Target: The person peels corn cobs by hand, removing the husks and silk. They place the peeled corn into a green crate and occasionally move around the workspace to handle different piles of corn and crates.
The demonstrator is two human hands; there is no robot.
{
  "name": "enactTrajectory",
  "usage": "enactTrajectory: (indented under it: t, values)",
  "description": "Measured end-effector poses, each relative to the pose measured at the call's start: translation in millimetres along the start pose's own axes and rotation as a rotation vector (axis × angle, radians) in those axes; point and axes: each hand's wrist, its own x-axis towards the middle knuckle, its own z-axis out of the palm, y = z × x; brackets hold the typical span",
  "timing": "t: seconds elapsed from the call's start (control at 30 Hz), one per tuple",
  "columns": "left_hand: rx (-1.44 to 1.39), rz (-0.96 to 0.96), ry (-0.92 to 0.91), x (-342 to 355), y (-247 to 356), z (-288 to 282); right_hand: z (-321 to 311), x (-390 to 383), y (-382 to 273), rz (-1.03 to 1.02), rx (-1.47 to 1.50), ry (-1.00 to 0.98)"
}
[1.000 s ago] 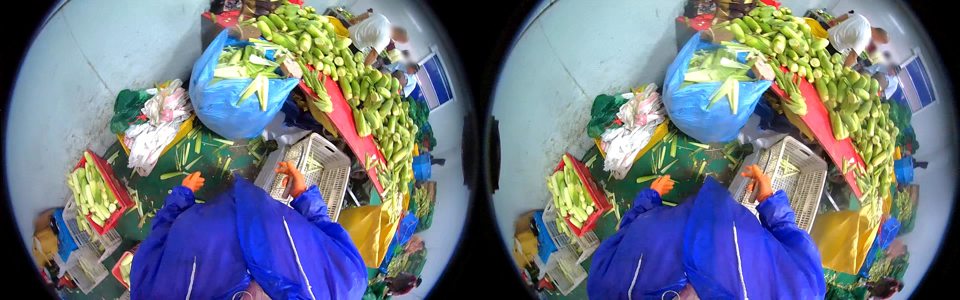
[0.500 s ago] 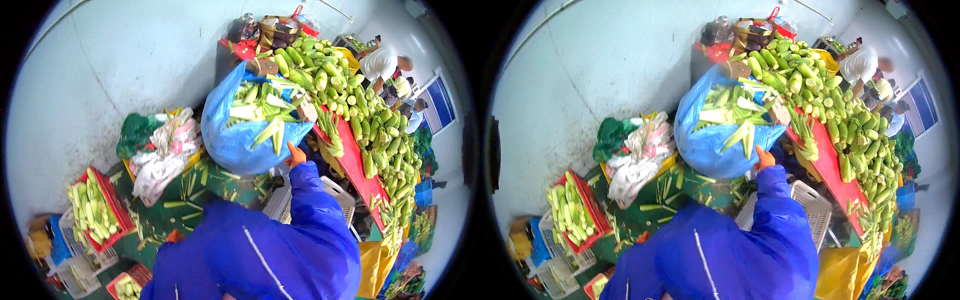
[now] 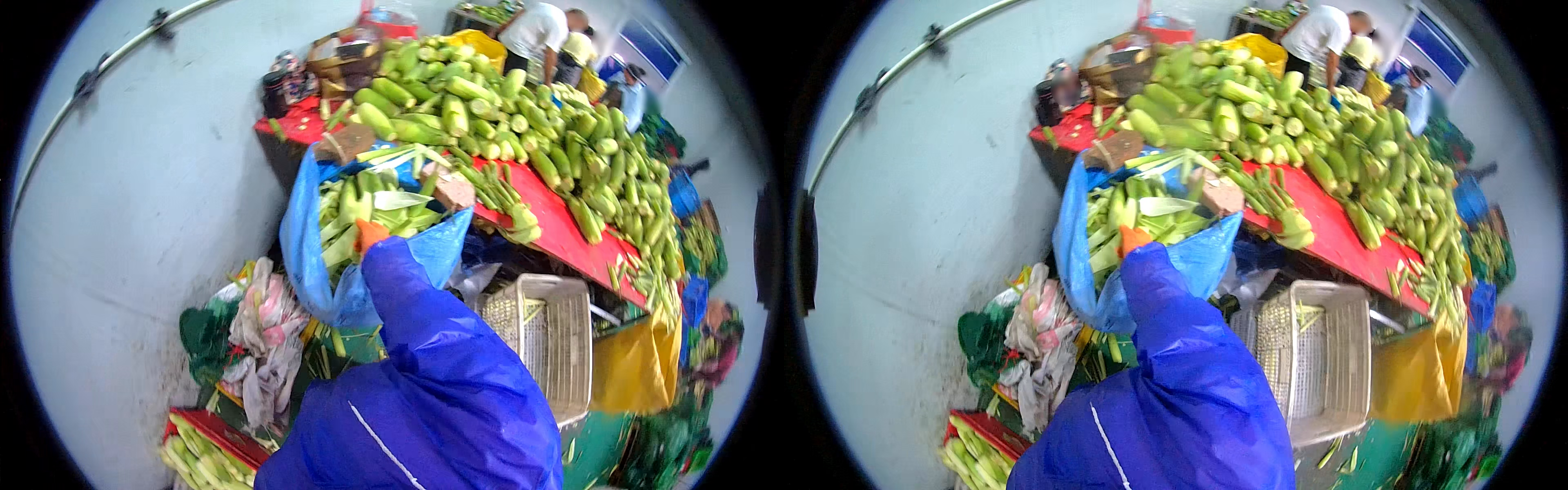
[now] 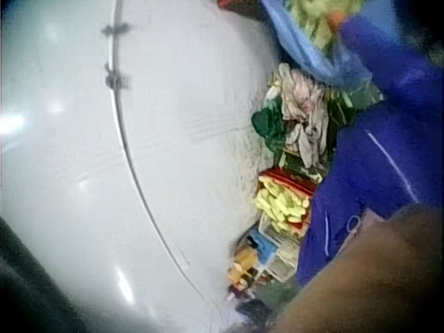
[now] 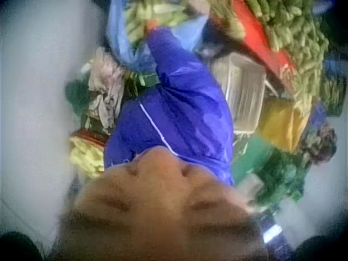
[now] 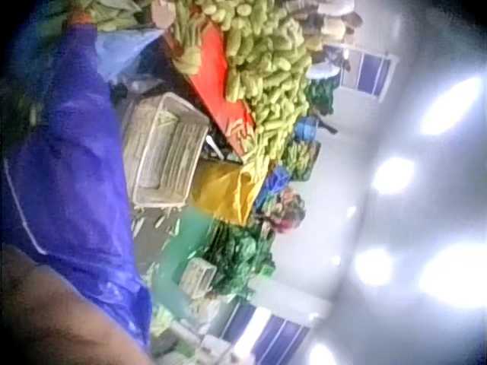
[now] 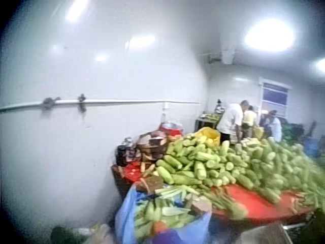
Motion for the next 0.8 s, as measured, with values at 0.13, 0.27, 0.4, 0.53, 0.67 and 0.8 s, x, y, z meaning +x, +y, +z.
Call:
enactTrajectory:
  t: [0.13,0.27,0.4,0.53,0.67,0.8]
  values:
    - [0.044,0.114,-0.105,36,72,18,-55,-11,-98,0.346,0.325,0.037]
    - [0.074,0.324,-0.254,72,171,57,-114,-84,-106,0.28,0.53,0.162]
    - [0.053,0.598,-0.397,57,288,116,-161,-142,-106,0.408,0.542,0.407]
    - [0.151,0.805,-0.586,-55,400,219,-227,-178,-107,0.402,0.557,0.655]
    - [0.244,0.905,-0.878,-86,446,311,-278,-178,-83,0.416,0.61,0.778]
    - [0.332,0.845,-1.046,-125,461,418,-325,-138,-70,0.423,0.43,0.721]
